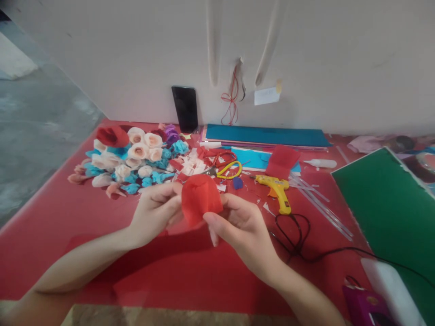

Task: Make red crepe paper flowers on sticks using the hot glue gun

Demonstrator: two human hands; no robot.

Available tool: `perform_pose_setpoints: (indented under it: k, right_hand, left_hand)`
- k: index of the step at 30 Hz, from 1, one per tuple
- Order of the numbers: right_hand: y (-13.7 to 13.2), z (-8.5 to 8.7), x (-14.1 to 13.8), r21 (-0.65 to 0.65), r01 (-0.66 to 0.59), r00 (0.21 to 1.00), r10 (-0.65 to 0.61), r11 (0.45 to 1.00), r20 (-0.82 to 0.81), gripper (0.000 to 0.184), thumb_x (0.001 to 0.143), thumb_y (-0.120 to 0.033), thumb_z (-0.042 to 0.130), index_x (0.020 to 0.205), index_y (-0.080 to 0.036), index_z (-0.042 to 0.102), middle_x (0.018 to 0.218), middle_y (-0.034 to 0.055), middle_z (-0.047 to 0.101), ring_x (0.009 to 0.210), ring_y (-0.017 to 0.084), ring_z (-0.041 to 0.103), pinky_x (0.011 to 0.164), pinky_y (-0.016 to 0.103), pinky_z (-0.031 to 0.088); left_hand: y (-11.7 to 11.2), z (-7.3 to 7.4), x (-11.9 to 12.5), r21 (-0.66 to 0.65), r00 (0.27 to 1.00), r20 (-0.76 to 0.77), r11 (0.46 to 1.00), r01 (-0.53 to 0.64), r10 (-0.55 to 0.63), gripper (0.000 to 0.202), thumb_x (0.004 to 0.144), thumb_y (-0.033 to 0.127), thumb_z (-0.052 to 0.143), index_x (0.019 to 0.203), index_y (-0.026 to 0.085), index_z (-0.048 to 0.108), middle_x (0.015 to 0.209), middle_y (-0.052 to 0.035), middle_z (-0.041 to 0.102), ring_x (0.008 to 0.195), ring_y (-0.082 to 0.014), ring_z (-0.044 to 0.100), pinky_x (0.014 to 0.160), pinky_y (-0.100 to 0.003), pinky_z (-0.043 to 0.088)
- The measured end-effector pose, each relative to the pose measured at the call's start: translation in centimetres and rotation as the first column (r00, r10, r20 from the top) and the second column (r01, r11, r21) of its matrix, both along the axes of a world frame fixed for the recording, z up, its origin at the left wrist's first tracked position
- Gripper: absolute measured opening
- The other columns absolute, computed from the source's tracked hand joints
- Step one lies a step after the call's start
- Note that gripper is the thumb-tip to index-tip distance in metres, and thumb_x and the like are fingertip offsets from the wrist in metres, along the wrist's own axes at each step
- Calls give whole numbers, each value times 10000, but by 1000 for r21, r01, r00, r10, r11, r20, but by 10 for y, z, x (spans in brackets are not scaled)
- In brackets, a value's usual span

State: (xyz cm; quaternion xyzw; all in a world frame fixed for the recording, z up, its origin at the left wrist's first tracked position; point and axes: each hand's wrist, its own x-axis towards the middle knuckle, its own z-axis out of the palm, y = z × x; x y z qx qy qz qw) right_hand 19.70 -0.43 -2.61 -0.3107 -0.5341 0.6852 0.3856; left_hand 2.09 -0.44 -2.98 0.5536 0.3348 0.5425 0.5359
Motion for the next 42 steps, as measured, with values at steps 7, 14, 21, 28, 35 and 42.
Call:
perform_pose_setpoints:
  k: [7, 14, 21, 28, 35, 42]
  right_hand:
    - [-2, 7, -3, 137, 41, 990, -59, 990, 125, 122, 835, -270, 618, 794, -158, 591, 555, -22, 547, 473, 71, 487, 461, 177, 405]
    - [-3, 7, -6, 335, 64, 979, -124, 940, 162, 39, 807, -193, 634, 837, -208, 614, 692, -30, 607, 537, 65, 512, 494, 167, 425]
    - [-3, 10, -7, 352, 49, 977, -118, 935, 178, 63, 799, -156, 626, 835, -203, 604, 636, -40, 595, 526, 69, 520, 479, 163, 422]
    - [-2, 5, -2, 143, 24, 994, -40, 989, 105, 25, 840, -199, 610, 842, -177, 621, 664, -11, 630, 500, 55, 525, 495, 152, 442]
    - [0, 3, 3, 2, -34, 999, 34, 999, -17, 57, 852, -222, 609, 873, -171, 621, 731, 15, 661, 505, 50, 529, 508, 157, 442]
    - [4, 9, 7, -50, -100, 994, 102, 994, 42, 81, 842, -237, 622, 823, -159, 615, 712, 16, 643, 486, 41, 490, 459, 155, 384]
  left_hand:
    - [-11, -1, -10, 77, 986, -151, 993, 88, -76, 294, 936, 406, 388, 928, 174, 568, 544, 33, 424, 431, -72, 336, 402, -204, 264]
    - [-10, 15, -4, 389, 914, -374, 921, -1, 158, 129, 791, 262, 642, 776, 148, 581, 674, -11, 535, 627, -118, 487, 586, -229, 420]
    - [-10, 18, -5, 355, 931, -337, 935, -12, 140, 45, 797, 156, 638, 766, 130, 619, 742, -31, 600, 729, -120, 551, 701, -225, 464]
    - [-5, 11, -9, 214, 960, -279, 976, 28, 34, 282, 952, 268, 391, 826, 174, 625, 665, 1, 589, 594, -93, 513, 601, -207, 441]
    - [-1, -1, -10, 156, 954, -285, 977, 142, -93, 265, 949, 161, 334, 1155, 247, 477, 659, 36, 486, 572, -79, 469, 569, -176, 448]
    - [-3, 11, -15, 221, 896, -420, 941, 255, -144, 452, 782, -17, 417, 1150, 231, 499, 988, -27, 612, 872, -124, 604, 794, -229, 517]
